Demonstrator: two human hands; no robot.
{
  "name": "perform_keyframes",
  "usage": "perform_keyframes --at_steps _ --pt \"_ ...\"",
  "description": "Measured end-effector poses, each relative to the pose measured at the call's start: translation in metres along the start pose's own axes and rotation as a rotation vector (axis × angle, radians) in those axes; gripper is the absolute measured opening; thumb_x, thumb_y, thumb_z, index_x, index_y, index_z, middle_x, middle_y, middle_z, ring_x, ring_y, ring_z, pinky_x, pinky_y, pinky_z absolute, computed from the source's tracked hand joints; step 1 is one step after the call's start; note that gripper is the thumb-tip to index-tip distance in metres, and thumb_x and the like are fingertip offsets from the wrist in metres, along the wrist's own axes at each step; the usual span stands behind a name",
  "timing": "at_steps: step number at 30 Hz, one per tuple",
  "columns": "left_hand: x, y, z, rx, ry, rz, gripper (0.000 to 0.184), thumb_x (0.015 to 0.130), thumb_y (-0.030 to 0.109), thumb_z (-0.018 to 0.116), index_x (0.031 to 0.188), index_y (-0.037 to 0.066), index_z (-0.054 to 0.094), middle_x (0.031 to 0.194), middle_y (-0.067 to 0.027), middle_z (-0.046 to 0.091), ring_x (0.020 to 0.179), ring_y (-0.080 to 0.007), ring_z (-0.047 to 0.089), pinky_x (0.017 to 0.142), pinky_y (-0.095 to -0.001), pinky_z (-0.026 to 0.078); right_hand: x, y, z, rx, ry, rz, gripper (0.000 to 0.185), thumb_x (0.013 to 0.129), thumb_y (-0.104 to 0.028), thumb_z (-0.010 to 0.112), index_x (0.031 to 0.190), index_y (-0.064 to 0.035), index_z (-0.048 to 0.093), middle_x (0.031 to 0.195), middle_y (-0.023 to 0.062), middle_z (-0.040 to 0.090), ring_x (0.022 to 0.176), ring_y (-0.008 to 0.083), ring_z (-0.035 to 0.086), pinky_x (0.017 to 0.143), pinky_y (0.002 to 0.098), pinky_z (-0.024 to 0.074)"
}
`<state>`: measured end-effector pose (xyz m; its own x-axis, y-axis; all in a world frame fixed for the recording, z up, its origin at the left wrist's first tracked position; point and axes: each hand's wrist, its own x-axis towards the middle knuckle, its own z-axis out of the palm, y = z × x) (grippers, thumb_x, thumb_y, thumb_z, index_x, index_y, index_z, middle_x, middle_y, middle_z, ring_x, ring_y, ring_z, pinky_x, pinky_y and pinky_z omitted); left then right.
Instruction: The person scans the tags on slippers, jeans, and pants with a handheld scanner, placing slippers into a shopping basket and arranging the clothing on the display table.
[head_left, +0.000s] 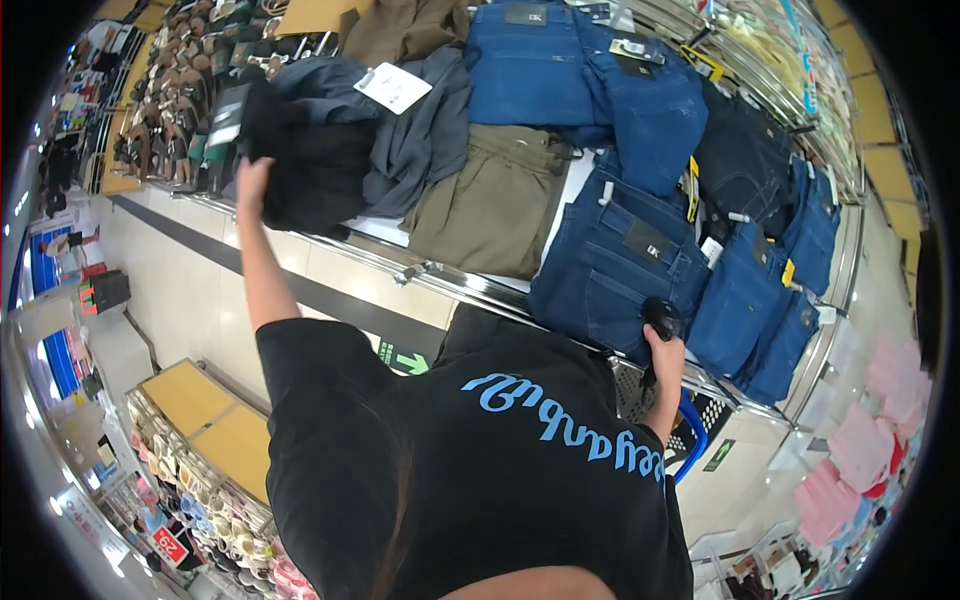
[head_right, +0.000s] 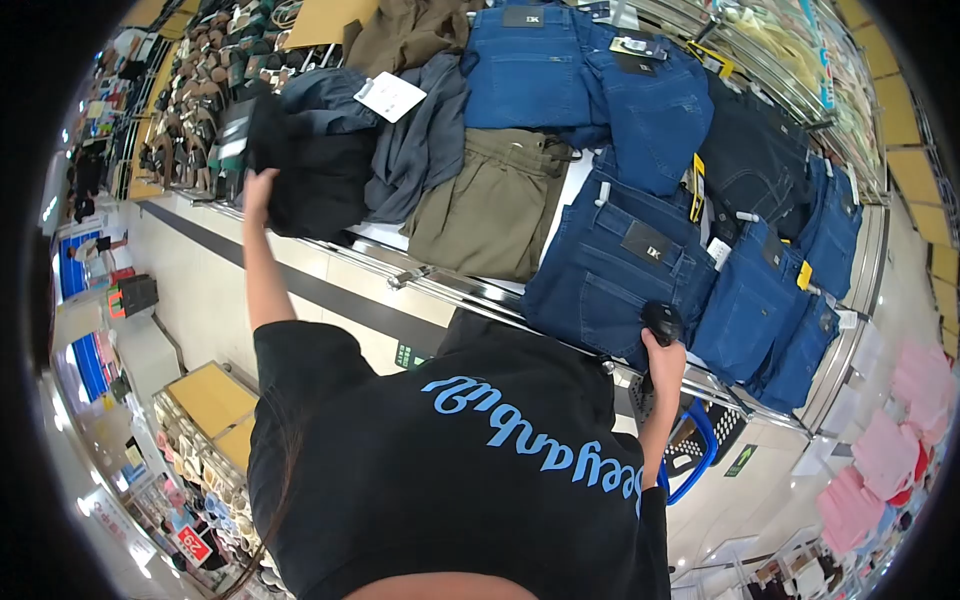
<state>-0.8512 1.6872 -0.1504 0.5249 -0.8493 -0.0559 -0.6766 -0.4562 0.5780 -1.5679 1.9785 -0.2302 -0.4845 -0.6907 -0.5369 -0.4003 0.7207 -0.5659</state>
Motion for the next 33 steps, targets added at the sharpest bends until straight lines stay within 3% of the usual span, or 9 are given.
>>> perform_keyframes --at_steps 3,5,7,8,11,16,24,28,33 --pt "-0.008 -0.022 0.064 0.477 0.109 0.065 0.087 0.066 0.038 0.072 0.135 -0.002 0.037 0.139 -0.0300 0.031 0.118 -0.0473 0.044 0.101 -0.0411 0.036 0.000 0.007 0.002 0.002 0.017 0.016 0.045 0.073 -0.037 0.070 0.091 0.0051 0.066 0.082 0.0214 0.066 0.081 0.0294 0.065 0.075 0.0354 0.0461" --pt "-0.039 0.015 0.083 0.370 0.042 0.058 0.097 0.064 0.038 0.074 0.144 0.016 0.024 0.144 -0.0307 0.018 0.115 -0.0532 0.043 0.100 -0.0435 0.037 -0.006 -0.006 -0.002 -0.023 0.006 0.058 0.048 0.074 -0.036 0.070 0.094 0.0063 0.065 0.086 0.0190 0.067 0.084 0.0256 0.063 0.078 0.0333 0.0450" --pt "-0.049 0.024 0.105 0.249 -0.053 0.029 0.102 0.062 0.034 0.074 0.145 0.032 0.014 0.140 -0.0329 0.024 0.113 -0.0526 0.045 0.098 -0.0448 0.040 -0.001 0.000 0.001 -0.028 0.005 0.056 0.048 0.074 -0.037 0.070 0.095 0.0060 0.065 0.086 0.0198 0.067 0.084 0.0269 0.064 0.078 0.0336 0.0451" --pt "-0.060 0.037 0.110 0.257 -0.083 -0.006 0.100 0.062 0.026 0.072 0.144 0.034 0.015 0.129 -0.0310 0.043 0.110 -0.0488 0.050 0.095 -0.0448 0.042 0.000 -0.002 0.000 -0.038 -0.003 0.060 0.048 0.074 -0.036 0.070 0.095 0.0059 0.065 0.086 0.0197 0.067 0.084 0.0267 0.064 0.078 0.0336 0.0452" --pt "-0.083 0.043 0.125 0.059 -0.065 -0.025 0.092 0.062 0.016 0.065 0.142 0.030 0.021 0.108 -0.0250 0.061 0.102 -0.0391 0.059 0.091 -0.0411 0.045 0.000 -0.002 0.002 -0.025 0.017 0.033 0.047 0.073 -0.037 0.070 0.091 0.0058 0.066 0.082 0.0229 0.066 0.082 0.0311 0.065 0.076 0.0364 0.0460" --pt "-0.106 0.048 0.119 -0.192 -0.127 0.004 0.089 0.063 0.016 0.063 0.142 0.022 0.024 0.111 -0.0258 0.059 0.103 -0.0388 0.058 0.090 -0.0387 0.044 0.004 0.002 0.005 -0.027 0.035 0.025 0.045 0.072 -0.037 0.070 0.089 0.0047 0.067 0.079 0.0239 0.066 0.080 0.0330 0.066 0.074 0.0379 0.0466" --pt "-0.138 0.081 0.137 0.233 0.052 0.136 0.084 0.067 0.019 0.065 0.141 0.015 0.026 0.110 -0.0268 0.057 0.098 -0.0416 0.057 0.086 -0.0444 0.045 0.002 -0.004 0.003 -0.050 0.036 0.007 0.043 0.073 -0.037 0.069 0.086 0.0039 0.067 0.076 0.0220 0.066 0.077 0.0316 0.066 0.070 0.0373 0.0468" --pt "-0.150 0.099 0.145 0.251 0.006 0.216 0.079 0.066 0.021 0.063 0.140 0.020 0.032 0.104 -0.0239 0.060 0.094 -0.0406 0.058 0.083 -0.0461 0.046 -0.002 -0.015 -0.001 -0.082 0.007 0.044 0.043 0.073 -0.038 0.069 0.087 0.0025 0.067 0.076 0.0221 0.066 0.078 0.0313 0.066 0.070 0.0370 0.0471" --pt "-0.166 0.125 0.136 0.336 -0.046 0.300 0.073 0.067 0.022 0.064 0.135 0.011 0.038 0.094 -0.0234 0.062 0.088 -0.0406 0.060 0.078 -0.0458 0.048 -0.002 -0.015 0.000 -0.099 0.019 0.063 0.044 0.073 -0.040 0.068 0.088 0.0010 0.068 0.079 0.0220 0.066 0.080 0.0334 0.066 0.072 0.0380 0.0473"
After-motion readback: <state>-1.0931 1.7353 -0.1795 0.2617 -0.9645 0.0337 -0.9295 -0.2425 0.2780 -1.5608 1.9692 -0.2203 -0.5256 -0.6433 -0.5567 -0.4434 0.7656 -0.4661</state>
